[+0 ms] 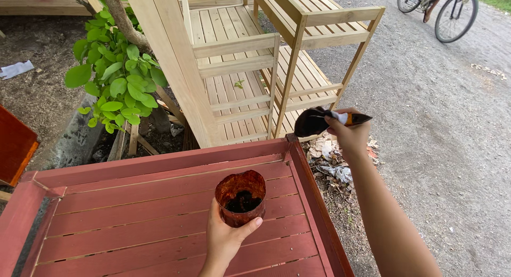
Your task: The person pours wood stain from a bottle into a cut plastic container, then uses a brush to apply the stain to the edges and side rails of a red-painted wooden tray table, working around the piece while holding the stain container in one hand.
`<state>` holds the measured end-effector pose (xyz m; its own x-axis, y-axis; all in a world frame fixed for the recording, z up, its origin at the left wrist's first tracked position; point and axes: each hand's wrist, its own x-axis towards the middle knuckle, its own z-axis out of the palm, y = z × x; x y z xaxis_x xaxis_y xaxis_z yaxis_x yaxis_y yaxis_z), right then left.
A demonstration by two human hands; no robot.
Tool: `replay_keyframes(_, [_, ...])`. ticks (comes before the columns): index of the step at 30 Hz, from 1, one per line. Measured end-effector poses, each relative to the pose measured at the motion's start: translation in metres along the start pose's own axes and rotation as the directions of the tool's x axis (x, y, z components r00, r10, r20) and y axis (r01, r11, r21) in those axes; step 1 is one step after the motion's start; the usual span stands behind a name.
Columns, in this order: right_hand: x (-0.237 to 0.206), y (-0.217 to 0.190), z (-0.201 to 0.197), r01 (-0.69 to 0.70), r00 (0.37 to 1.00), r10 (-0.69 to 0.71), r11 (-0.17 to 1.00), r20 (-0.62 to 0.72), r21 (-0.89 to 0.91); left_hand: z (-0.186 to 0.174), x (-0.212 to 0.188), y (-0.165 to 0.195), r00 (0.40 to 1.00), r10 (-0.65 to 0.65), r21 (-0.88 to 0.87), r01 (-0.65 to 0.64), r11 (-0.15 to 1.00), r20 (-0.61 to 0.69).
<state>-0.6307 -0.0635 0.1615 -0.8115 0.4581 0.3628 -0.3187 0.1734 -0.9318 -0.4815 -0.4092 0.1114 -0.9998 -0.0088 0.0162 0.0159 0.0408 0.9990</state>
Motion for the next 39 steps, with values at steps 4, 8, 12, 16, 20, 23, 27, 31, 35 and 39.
replay_keyframes(4, [-0.003,-0.003,0.004,0.059,0.994,-0.045,0.988,0.099,-0.141,0.001,-0.004,-0.001,1.000,0.002,-0.010,-0.002,1.000,-0.005])
replay_keyframes(8, [-0.005,-0.005,0.007,0.064,0.995,-0.054,0.991,0.088,-0.117,-0.002,-0.008,-0.001,1.000,0.009,-0.058,-0.009,0.998,0.001])
replay_keyframes(12, [-0.006,-0.009,0.008,0.171,0.985,-0.155,0.923,0.073,-0.344,-0.004,-0.015,-0.001,0.999,0.003,0.005,-0.003,1.000,-0.032])
replay_keyframes(16, [-0.013,-0.023,0.000,0.119,0.987,-0.145,0.953,-0.075,-0.279,-0.007,-0.024,0.002,0.998,0.041,-0.058,-0.043,0.997,-0.042])
replay_keyframes(20, [-0.035,-0.041,-0.012,-0.182,0.947,0.232,0.957,-0.221,0.225,-0.006,-0.040,0.009,0.996,0.063,-0.009,-0.063,0.998,-0.069])
replay_keyframes(23, [-0.061,-0.052,-0.027,-0.263,0.899,0.398,0.826,-0.185,0.499,-0.002,-0.056,0.015,0.992,0.103,0.003,-0.103,0.995,-0.078])
replay_keyframes(27, [-0.111,-0.063,-0.055,-0.232,0.930,0.334,0.855,-0.151,0.463,0.006,-0.084,0.018,0.982,0.168,0.011,-0.168,0.986,-0.087])
replay_keyframes(31, [-0.159,-0.078,-0.087,-0.121,0.991,0.130,0.965,-0.024,0.235,0.015,-0.117,0.012,0.982,0.169,0.004,-0.169,0.986,-0.085])
replay_keyframes(35, [-0.196,-0.109,-0.108,0.078,0.978,-0.061,0.994,0.199,-0.078,0.022,-0.145,0.005,0.978,0.164,0.054,-0.158,0.986,-0.127])
replay_keyframes(39, [-0.217,-0.142,-0.117,0.067,0.892,0.041,0.973,0.449,-0.220,0.027,-0.170,-0.002,0.968,0.184,0.074,-0.174,0.982,-0.172])
